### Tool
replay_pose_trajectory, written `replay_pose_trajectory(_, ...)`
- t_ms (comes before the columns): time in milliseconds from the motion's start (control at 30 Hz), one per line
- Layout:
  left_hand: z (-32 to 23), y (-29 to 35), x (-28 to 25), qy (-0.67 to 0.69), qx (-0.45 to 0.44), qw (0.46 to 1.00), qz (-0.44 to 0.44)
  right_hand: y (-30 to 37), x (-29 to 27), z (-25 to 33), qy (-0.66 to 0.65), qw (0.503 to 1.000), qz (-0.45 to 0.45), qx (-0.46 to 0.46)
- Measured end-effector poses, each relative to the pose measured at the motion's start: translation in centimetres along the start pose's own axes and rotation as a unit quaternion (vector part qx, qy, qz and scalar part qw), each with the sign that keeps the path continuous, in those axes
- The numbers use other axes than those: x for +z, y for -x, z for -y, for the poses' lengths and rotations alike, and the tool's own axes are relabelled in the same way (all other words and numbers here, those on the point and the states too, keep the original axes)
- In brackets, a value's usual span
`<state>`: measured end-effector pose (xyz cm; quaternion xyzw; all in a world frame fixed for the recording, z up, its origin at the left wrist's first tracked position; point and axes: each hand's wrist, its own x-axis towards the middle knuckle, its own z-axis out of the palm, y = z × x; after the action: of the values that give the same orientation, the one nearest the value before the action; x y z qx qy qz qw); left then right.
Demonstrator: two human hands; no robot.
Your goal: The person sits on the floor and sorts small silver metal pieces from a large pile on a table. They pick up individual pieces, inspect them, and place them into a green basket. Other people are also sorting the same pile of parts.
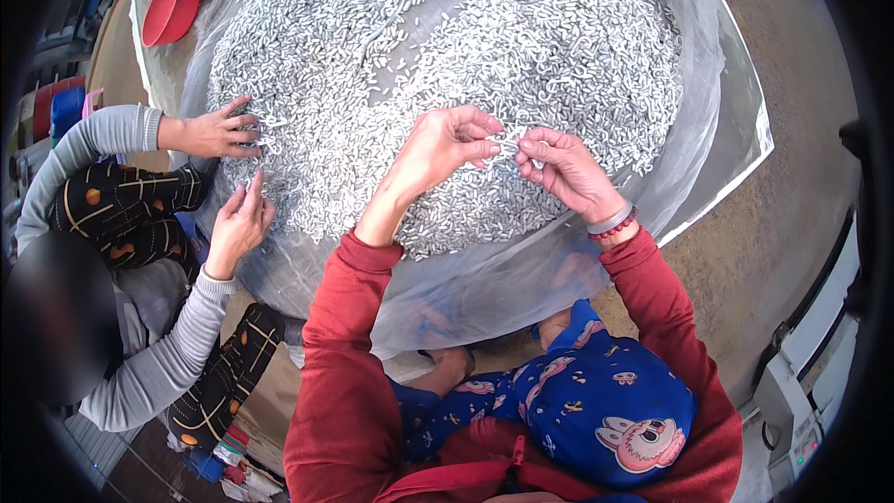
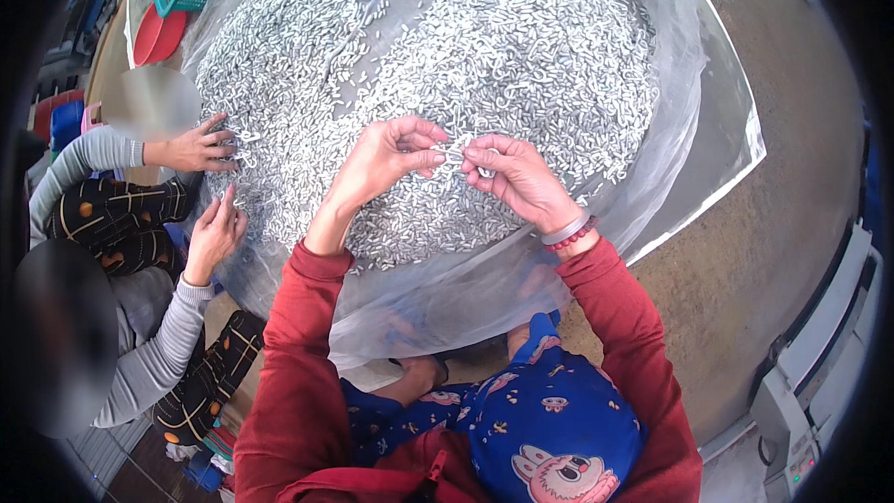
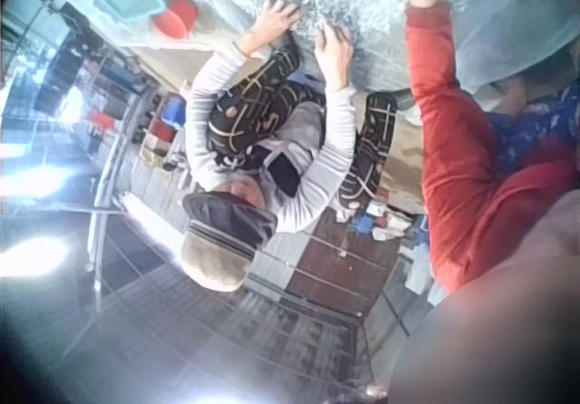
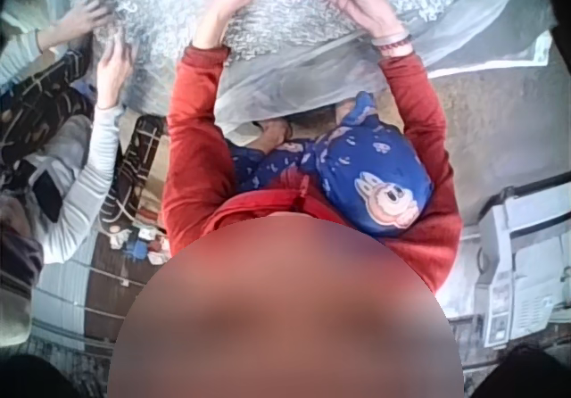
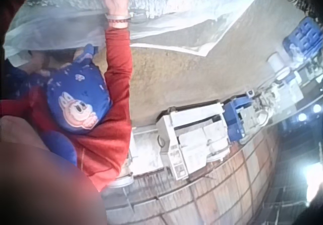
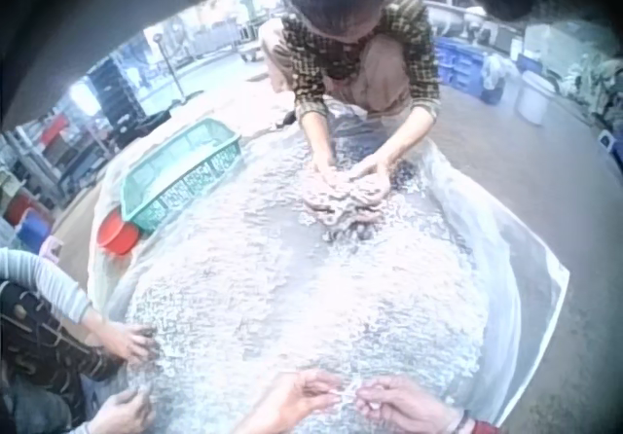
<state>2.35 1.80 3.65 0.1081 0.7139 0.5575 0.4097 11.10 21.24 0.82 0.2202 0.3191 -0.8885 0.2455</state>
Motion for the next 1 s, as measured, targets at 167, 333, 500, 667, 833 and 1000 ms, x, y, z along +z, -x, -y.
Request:
replay_pose_trajectory(167,-1.1,1.1,0.7,-0.205,0.151,0.963,-0.085,0.4,0.4,0.4,-0.004,1.000,0.001,-0.001)
replay_pose_trajectory(333,-1.6,1.8,1.2,-0.311,0.268,0.903,-0.126,0.4,1.0,1.2,0.098,0.995,0.010,0.013)
replay_pose_trajectory(500,-1.8,1.8,2.0,-0.319,0.341,0.854,-0.231,0.3,2.1,0.8,0.049,0.996,-0.059,-0.041)
replay_pose_trajectory(667,-1.0,2.3,3.6,-0.401,0.382,0.794,-0.251,0.6,3.2,-1.2,0.031,0.979,-0.123,-0.160)
replay_pose_trajectory(833,0.0,2.1,4.0,-0.363,0.383,0.807,-0.266,0.5,3.3,-2.1,0.003,0.964,-0.158,-0.213)
replay_pose_trajectory(1000,1.0,1.1,5.3,-0.284,0.292,0.873,-0.269,0.2,3.3,-2.9,0.037,0.980,-0.100,-0.167)
